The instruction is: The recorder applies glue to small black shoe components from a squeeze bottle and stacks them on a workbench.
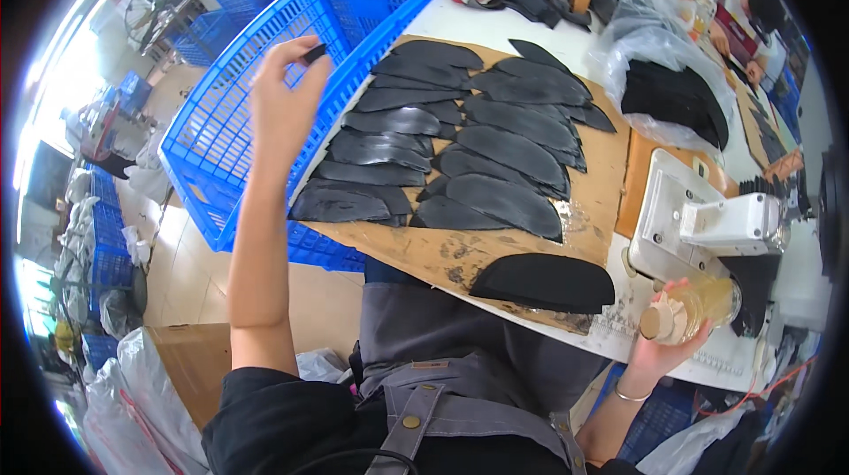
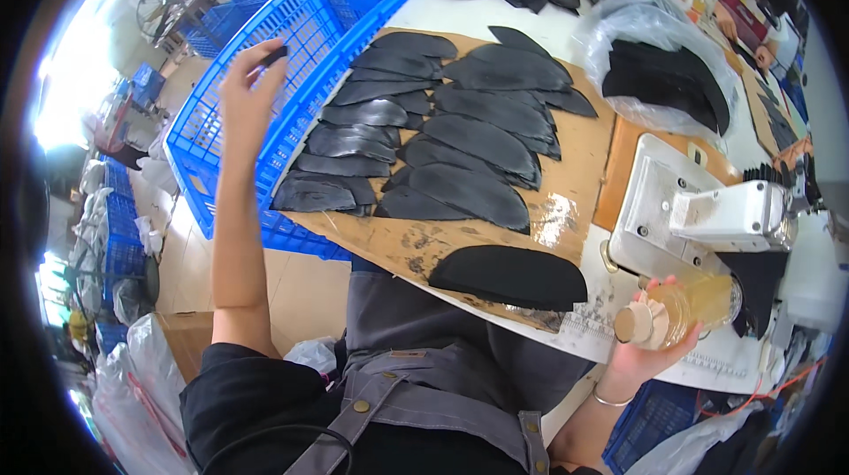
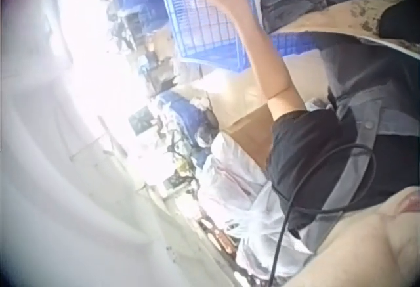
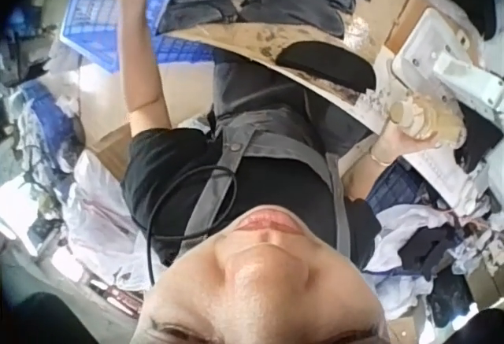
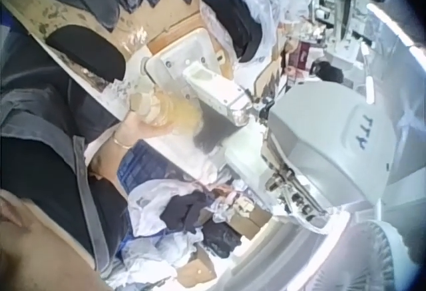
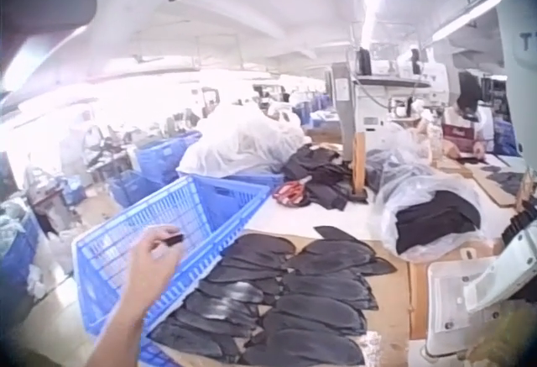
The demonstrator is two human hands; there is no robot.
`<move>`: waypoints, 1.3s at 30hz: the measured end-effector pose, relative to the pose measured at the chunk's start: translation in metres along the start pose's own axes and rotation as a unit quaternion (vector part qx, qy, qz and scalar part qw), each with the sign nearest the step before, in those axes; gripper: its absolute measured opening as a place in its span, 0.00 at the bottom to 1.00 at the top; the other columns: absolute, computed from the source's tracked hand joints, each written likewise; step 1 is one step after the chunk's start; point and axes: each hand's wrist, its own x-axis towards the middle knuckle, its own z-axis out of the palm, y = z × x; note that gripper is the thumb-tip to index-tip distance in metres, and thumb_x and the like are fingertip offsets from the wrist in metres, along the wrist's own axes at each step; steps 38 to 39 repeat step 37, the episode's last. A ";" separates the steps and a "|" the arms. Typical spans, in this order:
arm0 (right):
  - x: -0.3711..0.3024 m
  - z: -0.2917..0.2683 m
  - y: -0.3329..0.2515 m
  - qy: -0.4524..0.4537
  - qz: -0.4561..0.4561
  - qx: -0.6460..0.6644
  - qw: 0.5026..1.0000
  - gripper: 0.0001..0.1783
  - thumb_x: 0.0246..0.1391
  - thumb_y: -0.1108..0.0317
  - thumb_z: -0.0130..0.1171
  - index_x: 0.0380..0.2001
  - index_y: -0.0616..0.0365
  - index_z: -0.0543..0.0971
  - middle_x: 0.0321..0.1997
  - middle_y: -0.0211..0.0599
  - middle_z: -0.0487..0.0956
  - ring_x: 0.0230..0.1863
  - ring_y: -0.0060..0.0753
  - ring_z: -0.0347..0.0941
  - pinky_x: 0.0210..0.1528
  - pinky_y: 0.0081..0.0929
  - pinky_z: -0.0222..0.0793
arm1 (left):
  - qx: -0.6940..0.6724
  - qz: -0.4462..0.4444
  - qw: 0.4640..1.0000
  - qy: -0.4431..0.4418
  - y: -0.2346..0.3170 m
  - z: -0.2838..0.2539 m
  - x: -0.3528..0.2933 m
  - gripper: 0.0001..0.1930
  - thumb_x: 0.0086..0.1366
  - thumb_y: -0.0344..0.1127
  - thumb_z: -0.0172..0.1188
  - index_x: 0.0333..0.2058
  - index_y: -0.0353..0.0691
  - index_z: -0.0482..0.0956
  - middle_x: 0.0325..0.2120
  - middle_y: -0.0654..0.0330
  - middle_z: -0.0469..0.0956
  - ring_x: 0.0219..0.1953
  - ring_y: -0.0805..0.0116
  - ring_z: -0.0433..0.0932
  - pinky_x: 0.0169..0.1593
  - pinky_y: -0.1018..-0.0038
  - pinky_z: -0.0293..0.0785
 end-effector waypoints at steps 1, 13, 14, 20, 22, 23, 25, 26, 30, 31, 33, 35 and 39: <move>0.000 -0.001 0.000 0.007 -0.001 0.005 1.000 0.32 0.57 0.47 0.48 0.56 0.58 0.63 0.58 0.46 0.66 0.58 0.51 0.64 0.54 0.50 0.67 | 0.023 0.004 1.000 0.001 -0.006 0.010 0.002 0.12 0.52 0.34 0.62 0.32 0.31 0.77 0.35 0.54 0.79 0.38 0.65 0.76 0.47 0.73 0.69; 0.002 0.004 0.005 -0.011 0.005 0.044 0.999 0.31 0.58 0.48 0.47 0.57 0.58 0.62 0.59 0.46 0.65 0.58 0.51 0.62 0.56 0.52 0.66 | 0.006 -0.071 0.997 0.020 -0.041 0.063 0.032 0.15 0.50 0.41 0.59 0.24 0.32 0.75 0.38 0.48 0.79 0.43 0.53 0.75 0.50 0.66 0.67; 0.001 0.003 0.004 -0.013 0.005 0.040 0.999 0.31 0.58 0.48 0.47 0.57 0.58 0.62 0.59 0.46 0.65 0.58 0.51 0.62 0.56 0.52 0.65 | 0.005 -0.071 0.997 0.018 -0.037 0.066 0.034 0.15 0.50 0.41 0.59 0.24 0.32 0.75 0.38 0.48 0.79 0.43 0.53 0.75 0.50 0.66 0.67; 0.001 0.004 0.004 -0.020 0.005 0.034 0.999 0.32 0.58 0.48 0.46 0.57 0.60 0.61 0.58 0.46 0.65 0.58 0.51 0.61 0.55 0.52 0.66 | 0.072 0.009 0.995 -0.070 -0.025 0.097 0.027 0.13 0.48 0.40 0.59 0.25 0.34 0.76 0.36 0.48 0.77 0.44 0.49 0.73 0.52 0.63 0.65; 0.001 0.004 0.003 -0.015 0.002 0.029 0.999 0.32 0.58 0.47 0.46 0.57 0.60 0.61 0.58 0.46 0.65 0.58 0.51 0.62 0.55 0.51 0.67 | 0.065 0.020 0.990 -0.124 -0.024 0.106 0.016 0.14 0.47 0.42 0.61 0.24 0.35 0.76 0.35 0.48 0.77 0.44 0.49 0.72 0.50 0.62 0.67; 0.001 0.005 0.004 -0.016 0.002 0.026 1.000 0.32 0.58 0.47 0.46 0.57 0.61 0.61 0.58 0.46 0.65 0.58 0.51 0.61 0.54 0.51 0.67 | 0.069 0.019 0.985 -0.156 -0.019 0.108 0.011 0.14 0.47 0.43 0.62 0.24 0.36 0.76 0.35 0.48 0.76 0.44 0.48 0.72 0.49 0.62 0.67; 0.000 0.006 0.004 -0.013 -0.001 0.021 1.000 0.33 0.58 0.47 0.46 0.57 0.61 0.61 0.58 0.46 0.65 0.58 0.52 0.61 0.54 0.51 0.67 | 0.080 0.028 0.974 -0.208 -0.010 0.111 0.002 0.15 0.50 0.45 0.62 0.24 0.36 0.78 0.35 0.48 0.77 0.44 0.50 0.73 0.49 0.64 0.67; 0.001 0.007 0.005 -0.020 0.002 0.020 1.000 0.33 0.58 0.47 0.46 0.56 0.61 0.61 0.58 0.45 0.65 0.59 0.51 0.61 0.54 0.50 0.67 | 0.078 0.029 0.974 -0.211 -0.006 0.111 0.001 0.15 0.50 0.45 0.62 0.24 0.36 0.78 0.35 0.48 0.77 0.44 0.50 0.73 0.49 0.64 0.67; 0.000 0.007 0.005 -0.008 0.002 0.016 1.000 0.32 0.58 0.47 0.46 0.56 0.61 0.62 0.57 0.45 0.66 0.59 0.51 0.62 0.55 0.49 0.67 | -0.019 -0.146 0.935 -0.322 0.009 0.103 0.005 0.14 0.54 0.43 0.61 0.24 0.34 0.81 0.38 0.49 0.79 0.43 0.54 0.76 0.49 0.66 0.67; 0.000 0.007 0.005 -0.006 0.002 0.015 1.000 0.32 0.58 0.47 0.46 0.56 0.61 0.62 0.57 0.45 0.66 0.59 0.51 0.62 0.55 0.49 0.67 | 0.001 -0.073 0.948 -0.311 -0.001 0.105 0.005 0.14 0.54 0.42 0.62 0.24 0.35 0.81 0.38 0.49 0.79 0.43 0.54 0.76 0.49 0.66 0.67; 0.001 0.007 0.005 -0.015 0.008 0.022 1.000 0.32 0.57 0.47 0.46 0.55 0.61 0.62 0.57 0.46 0.66 0.58 0.52 0.62 0.55 0.49 0.67 | 0.026 0.006 0.951 -0.308 0.000 0.104 0.005 0.13 0.51 0.42 0.65 0.22 0.35 0.80 0.39 0.50 0.78 0.44 0.54 0.75 0.48 0.67 0.68; 0.001 0.007 0.005 -0.019 0.007 0.024 0.999 0.32 0.57 0.47 0.46 0.55 0.61 0.63 0.57 0.46 0.65 0.59 0.52 0.62 0.55 0.49 0.66 | 0.033 0.018 0.952 -0.305 0.000 0.106 0.004 0.14 0.50 0.42 0.66 0.22 0.36 0.80 0.39 0.50 0.78 0.45 0.54 0.75 0.49 0.66 0.68; 0.000 0.006 0.004 -0.024 0.006 0.025 0.999 0.32 0.57 0.47 0.46 0.55 0.61 0.63 0.57 0.46 0.65 0.59 0.52 0.62 0.55 0.50 0.66 | 0.041 0.031 0.952 -0.301 -0.002 0.107 0.003 0.14 0.49 0.43 0.67 0.21 0.36 0.80 0.40 0.50 0.78 0.46 0.54 0.74 0.49 0.66 0.68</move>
